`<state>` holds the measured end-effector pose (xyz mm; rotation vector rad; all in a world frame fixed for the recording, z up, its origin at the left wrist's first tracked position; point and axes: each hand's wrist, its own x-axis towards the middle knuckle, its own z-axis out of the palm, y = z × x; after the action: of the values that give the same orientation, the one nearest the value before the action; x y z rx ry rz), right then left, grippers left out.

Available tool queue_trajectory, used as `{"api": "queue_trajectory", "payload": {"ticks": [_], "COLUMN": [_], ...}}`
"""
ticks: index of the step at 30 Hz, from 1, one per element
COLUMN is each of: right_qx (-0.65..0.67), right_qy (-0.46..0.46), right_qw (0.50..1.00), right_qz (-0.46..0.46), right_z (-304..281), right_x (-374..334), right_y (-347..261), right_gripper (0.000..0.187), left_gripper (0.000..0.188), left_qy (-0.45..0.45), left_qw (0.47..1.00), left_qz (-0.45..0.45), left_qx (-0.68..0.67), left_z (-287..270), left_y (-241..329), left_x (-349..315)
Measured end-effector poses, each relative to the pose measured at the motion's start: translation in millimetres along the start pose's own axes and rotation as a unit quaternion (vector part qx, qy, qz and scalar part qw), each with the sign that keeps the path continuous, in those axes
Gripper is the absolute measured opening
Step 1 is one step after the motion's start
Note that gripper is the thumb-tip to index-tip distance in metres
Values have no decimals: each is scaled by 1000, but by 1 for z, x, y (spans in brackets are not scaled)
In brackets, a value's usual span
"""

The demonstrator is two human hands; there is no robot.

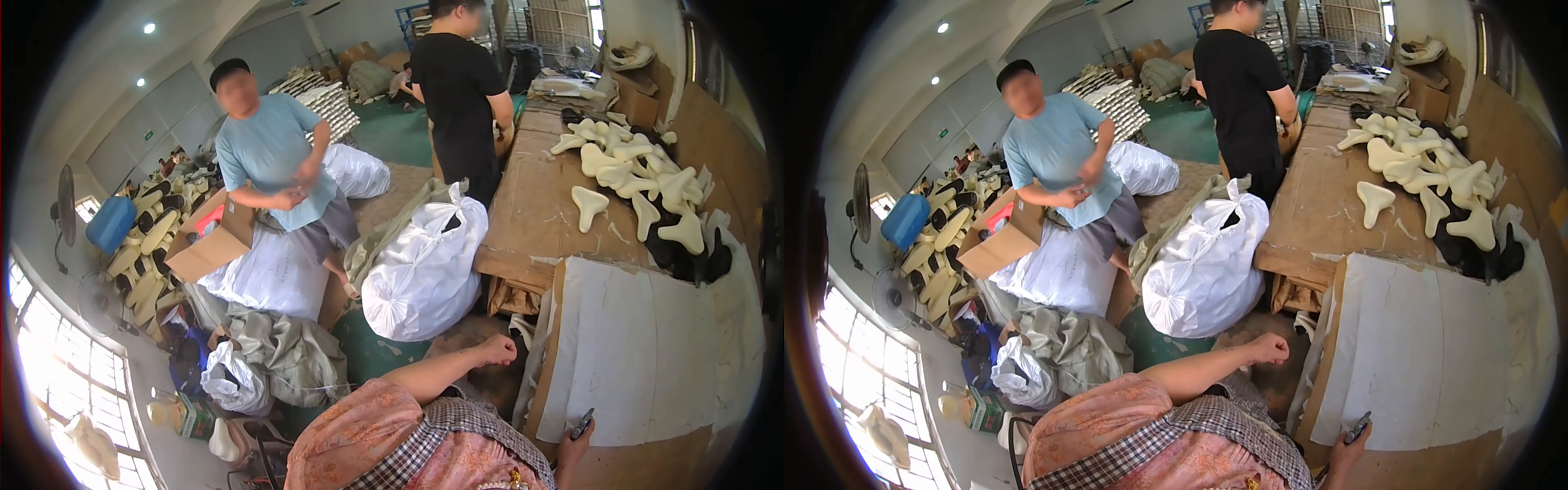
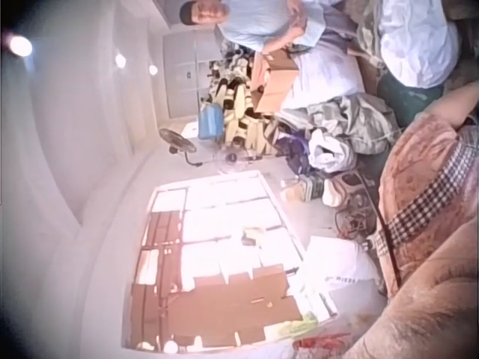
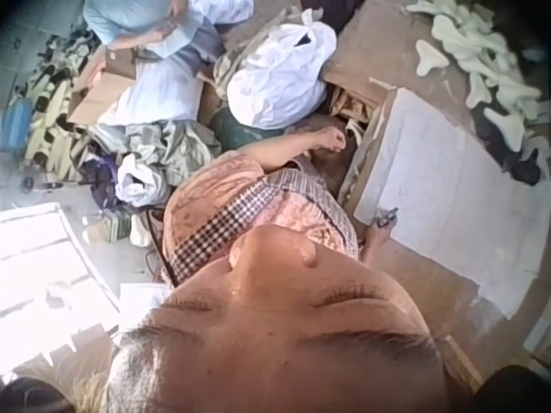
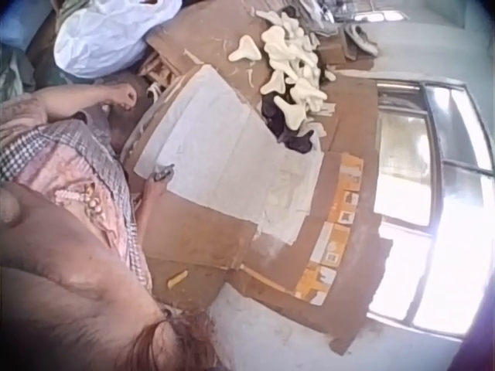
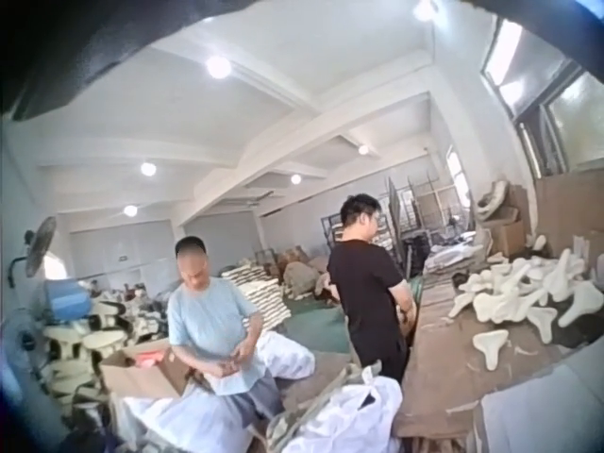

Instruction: Organizing and preparing foam bicycle seat cushions on a workbench in a factory setting.

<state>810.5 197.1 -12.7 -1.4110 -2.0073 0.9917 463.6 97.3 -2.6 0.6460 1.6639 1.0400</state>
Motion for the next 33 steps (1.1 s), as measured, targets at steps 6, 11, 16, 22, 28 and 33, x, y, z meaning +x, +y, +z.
{"api": "queue_trajectory", "payload": {"ticks": [6, 11, 16, 22, 28, 33], "right_qx": [-16, -26, -8, -40, -71, -46], "right_qy": [-3, -5, -11, 27, -64, -75], "right_qw": [1000, 1000, 1000, 998, 995, 992], "right_qz": [3, 15, 11, -39, 42, 89], "right_z": [0, 1, 6, 13, -7, -20], "right_x": [-1, 0, 4, 2, -3, -12], "right_y": [-2, -8, 5, 31, -32, -81], "right_gripper": [67, 67, 68, 65, 64, 61], "left_gripper": [7, 7, 10, 8, 7, 9], "left_qy": [18, 29, 25, 40, 69, 64], "left_qw": [1000, 999, 999, 998, 996, 996], "left_qz": [14, 15, 36, 34, 43, 22], "left_qx": [-19, -30, -3, 35, 41, 55], "left_z": [-2, -3, -6, -3, -11, -13], "left_y": [3, -1, -10, 7, -4, -2], "left_x": [-6, -5, -5, -12, -13, -19]}}
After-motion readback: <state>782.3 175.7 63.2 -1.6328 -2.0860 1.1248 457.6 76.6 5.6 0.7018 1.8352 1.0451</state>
